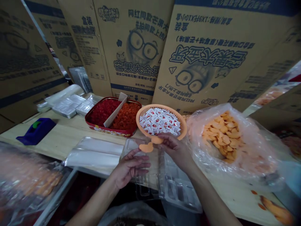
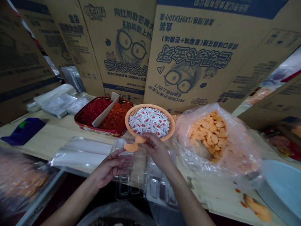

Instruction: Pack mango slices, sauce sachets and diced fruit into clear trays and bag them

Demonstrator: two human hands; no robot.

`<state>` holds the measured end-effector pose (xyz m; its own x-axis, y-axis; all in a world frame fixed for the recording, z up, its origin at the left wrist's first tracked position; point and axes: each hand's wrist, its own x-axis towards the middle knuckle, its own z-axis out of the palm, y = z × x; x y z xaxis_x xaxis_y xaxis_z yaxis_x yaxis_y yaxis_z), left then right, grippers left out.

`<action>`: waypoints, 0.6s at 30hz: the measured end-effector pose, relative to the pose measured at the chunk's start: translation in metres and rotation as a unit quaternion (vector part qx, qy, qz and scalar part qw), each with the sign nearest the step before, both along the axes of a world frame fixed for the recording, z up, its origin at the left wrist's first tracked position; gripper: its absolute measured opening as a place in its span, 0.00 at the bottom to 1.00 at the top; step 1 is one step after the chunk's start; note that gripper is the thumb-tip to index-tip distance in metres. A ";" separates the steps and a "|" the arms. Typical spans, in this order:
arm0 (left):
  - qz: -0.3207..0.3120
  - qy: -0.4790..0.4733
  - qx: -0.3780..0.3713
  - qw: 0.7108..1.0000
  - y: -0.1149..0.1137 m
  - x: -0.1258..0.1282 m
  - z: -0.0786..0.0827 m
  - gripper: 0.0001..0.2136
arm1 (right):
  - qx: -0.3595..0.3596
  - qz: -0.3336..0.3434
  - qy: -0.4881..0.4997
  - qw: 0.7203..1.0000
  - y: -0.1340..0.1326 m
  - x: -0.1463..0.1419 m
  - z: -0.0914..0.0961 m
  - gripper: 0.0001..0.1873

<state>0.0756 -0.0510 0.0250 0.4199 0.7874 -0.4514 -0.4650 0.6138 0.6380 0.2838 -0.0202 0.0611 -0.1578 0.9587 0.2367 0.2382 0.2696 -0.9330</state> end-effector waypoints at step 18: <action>-0.012 -0.002 0.029 1.000 -0.008 -0.023 -0.001 0.24 | 0.020 0.171 -0.107 0.979 0.005 -0.017 0.016 0.15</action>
